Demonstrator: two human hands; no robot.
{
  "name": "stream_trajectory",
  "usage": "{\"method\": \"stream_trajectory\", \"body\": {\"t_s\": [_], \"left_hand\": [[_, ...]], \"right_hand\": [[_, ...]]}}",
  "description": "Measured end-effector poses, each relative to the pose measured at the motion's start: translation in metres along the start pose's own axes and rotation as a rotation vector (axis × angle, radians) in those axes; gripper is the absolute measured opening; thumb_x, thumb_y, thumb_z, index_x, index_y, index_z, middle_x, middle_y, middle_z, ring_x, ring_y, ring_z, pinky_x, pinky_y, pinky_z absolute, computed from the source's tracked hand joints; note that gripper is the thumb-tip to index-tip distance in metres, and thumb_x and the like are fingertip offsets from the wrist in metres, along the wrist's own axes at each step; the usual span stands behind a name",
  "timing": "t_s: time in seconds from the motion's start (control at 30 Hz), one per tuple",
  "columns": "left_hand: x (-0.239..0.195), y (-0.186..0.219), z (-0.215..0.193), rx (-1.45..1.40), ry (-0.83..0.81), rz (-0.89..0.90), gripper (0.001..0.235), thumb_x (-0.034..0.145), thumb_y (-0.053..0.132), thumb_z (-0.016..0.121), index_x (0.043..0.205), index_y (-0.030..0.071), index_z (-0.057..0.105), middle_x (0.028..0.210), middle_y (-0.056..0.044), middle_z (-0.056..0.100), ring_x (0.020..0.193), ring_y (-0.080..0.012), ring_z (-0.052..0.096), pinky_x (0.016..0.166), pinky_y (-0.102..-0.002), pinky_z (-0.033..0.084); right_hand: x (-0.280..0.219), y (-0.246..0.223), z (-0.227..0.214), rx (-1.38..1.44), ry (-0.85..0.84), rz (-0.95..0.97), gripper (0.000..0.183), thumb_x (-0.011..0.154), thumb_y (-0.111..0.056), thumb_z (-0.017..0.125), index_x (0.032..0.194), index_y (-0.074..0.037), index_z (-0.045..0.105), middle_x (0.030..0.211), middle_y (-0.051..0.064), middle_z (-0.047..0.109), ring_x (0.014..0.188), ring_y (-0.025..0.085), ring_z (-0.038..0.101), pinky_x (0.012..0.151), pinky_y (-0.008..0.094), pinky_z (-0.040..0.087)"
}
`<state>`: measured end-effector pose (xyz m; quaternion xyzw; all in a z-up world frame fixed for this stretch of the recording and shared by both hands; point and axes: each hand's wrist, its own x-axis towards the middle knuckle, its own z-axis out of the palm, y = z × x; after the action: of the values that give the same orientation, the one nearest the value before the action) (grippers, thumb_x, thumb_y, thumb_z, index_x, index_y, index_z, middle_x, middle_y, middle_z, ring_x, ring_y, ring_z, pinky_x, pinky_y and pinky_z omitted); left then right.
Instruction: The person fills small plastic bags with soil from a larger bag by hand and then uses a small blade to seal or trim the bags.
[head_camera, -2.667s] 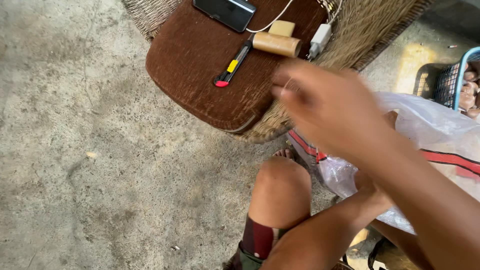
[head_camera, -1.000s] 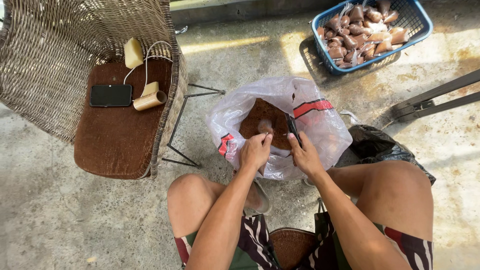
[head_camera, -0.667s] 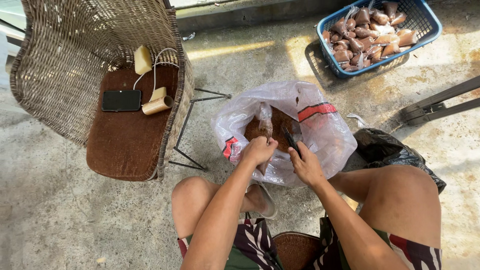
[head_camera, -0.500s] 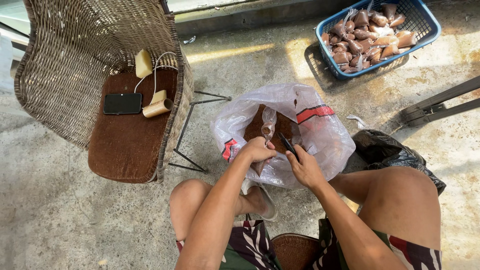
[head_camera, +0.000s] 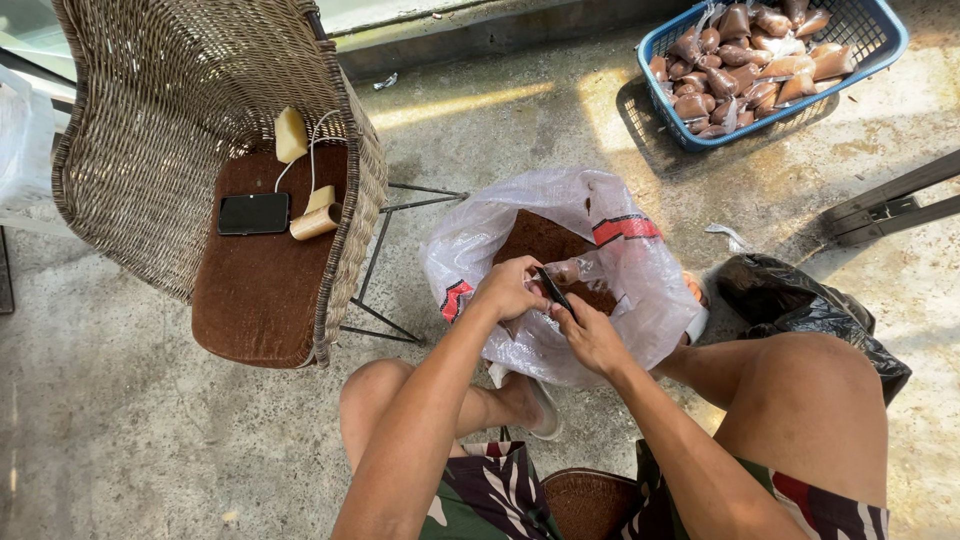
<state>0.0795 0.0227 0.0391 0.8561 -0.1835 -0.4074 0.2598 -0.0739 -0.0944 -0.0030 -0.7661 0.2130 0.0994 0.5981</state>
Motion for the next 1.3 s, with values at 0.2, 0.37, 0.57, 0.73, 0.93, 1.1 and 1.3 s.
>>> {"method": "stream_trajectory", "body": {"t_s": [0.2,0.37,0.57,0.73,0.93,1.1,1.3], "left_hand": [[0.001,-0.005,-0.008,-0.208,-0.175,0.392,0.057,0.066,0.015,0.087,0.12,0.017,0.068,0.117,0.0,0.074,0.113,-0.0178,0.067,0.104,-0.036,0.051],[-0.03,0.001,-0.022,-0.217,-0.148,0.55,0.046,0.08,0.021,0.072,0.125,0.014,0.068,0.119,-0.003,0.06,0.122,-0.0165,0.055,0.11,-0.034,0.041],[-0.057,0.015,0.0,-0.434,0.143,0.509,0.025,0.105,0.032,0.062,0.11,0.008,0.069,0.106,-0.002,0.059,0.105,-0.0141,0.058,0.097,-0.031,0.046],[-0.061,0.021,0.021,-0.751,0.27,0.373,0.035,0.085,0.025,0.071,0.114,0.014,0.054,0.095,-0.003,0.061,0.085,-0.0137,0.057,0.076,-0.032,0.047],[-0.057,0.006,0.044,-0.457,0.281,0.037,0.042,0.092,0.043,0.057,0.102,0.004,0.068,0.092,-0.011,0.073,0.084,-0.0195,0.067,0.078,-0.035,0.052],[-0.031,-0.001,0.058,-0.17,0.396,-0.073,0.054,0.093,0.05,0.055,0.11,0.001,0.069,0.106,-0.025,0.07,0.102,-0.0414,0.065,0.09,-0.048,0.051],[-0.005,0.004,0.052,-0.093,0.36,-0.107,0.054,0.084,0.052,0.055,0.09,0.002,0.076,0.097,-0.027,0.073,0.097,-0.0474,0.069,0.087,-0.052,0.053]], "right_hand": [[0.011,0.038,0.023,-0.012,0.047,-0.108,0.04,0.111,-0.04,0.039,0.111,-0.004,0.057,0.085,0.015,0.061,0.079,0.028,0.06,0.073,0.043,0.05],[0.0,0.013,0.0,-0.188,0.131,-0.261,0.023,0.103,-0.021,0.049,0.12,-0.009,0.056,0.101,0.012,0.063,0.091,0.027,0.065,0.079,0.042,0.053],[-0.011,-0.034,-0.028,-0.66,0.398,-0.525,0.032,0.088,-0.028,0.071,0.11,-0.008,0.059,0.097,0.01,0.055,0.096,0.028,0.054,0.082,0.04,0.041],[-0.022,-0.048,-0.031,-0.753,0.511,-0.616,0.033,0.093,-0.034,0.068,0.109,-0.006,0.061,0.096,0.009,0.056,0.091,0.028,0.053,0.079,0.041,0.04],[-0.024,-0.045,-0.026,-0.826,0.511,-0.53,0.032,0.096,-0.039,0.065,0.109,-0.009,0.062,0.095,0.008,0.059,0.091,0.027,0.056,0.078,0.041,0.041],[-0.014,-0.024,-0.012,-0.766,0.425,-0.38,0.028,0.097,-0.038,0.06,0.106,-0.01,0.061,0.094,0.009,0.064,0.094,0.03,0.062,0.077,0.046,0.044],[-0.001,-0.022,-0.014,-0.621,0.262,-0.148,0.031,0.103,-0.04,0.052,0.101,-0.009,0.056,0.095,0.016,0.069,0.092,0.041,0.066,0.075,0.054,0.049]]}}
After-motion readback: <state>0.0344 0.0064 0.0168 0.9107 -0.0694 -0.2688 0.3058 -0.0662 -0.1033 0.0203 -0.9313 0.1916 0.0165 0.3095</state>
